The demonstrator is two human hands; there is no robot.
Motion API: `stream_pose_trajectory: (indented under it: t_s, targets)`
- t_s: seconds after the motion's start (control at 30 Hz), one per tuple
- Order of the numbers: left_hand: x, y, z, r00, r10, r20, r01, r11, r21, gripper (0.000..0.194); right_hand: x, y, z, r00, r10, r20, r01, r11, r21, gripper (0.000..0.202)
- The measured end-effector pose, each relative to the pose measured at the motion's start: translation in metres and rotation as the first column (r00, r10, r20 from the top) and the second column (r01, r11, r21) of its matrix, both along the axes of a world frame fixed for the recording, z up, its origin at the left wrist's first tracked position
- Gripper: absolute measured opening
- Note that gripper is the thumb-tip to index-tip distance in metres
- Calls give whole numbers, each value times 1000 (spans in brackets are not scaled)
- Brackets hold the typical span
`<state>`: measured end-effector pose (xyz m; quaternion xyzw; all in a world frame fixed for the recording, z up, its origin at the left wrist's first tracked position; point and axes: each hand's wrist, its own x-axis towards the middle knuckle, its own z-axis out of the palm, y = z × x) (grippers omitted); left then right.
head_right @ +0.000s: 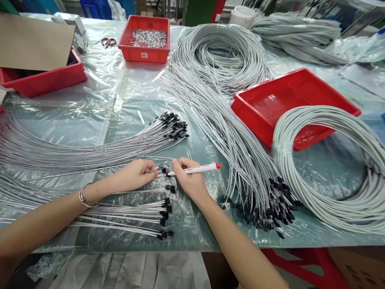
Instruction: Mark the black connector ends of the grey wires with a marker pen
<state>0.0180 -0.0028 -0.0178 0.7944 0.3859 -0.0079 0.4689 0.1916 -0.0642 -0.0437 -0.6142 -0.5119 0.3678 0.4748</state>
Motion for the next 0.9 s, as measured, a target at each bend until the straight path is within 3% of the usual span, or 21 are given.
stream_pose_trajectory:
  t_s: [0.13, 0.47, 0.9]
  targets:
    - [0, 1, -2, 1000, -7, -30, 7, 1000, 1, 31, -3, -1, -1, 994, -4, 108, 2, 1000, 21, 36]
    - [0, 1, -2, 999, -22, -31, 23, 1000, 12, 33, -3, -3, -1, 980, -3, 199, -1, 1000, 21, 36]
    - [-1, 3, -4, 999, -38, -22, 38, 999, -2, 32, -2, -4, -4, 983, -21, 180, 18, 1000, 17, 34]
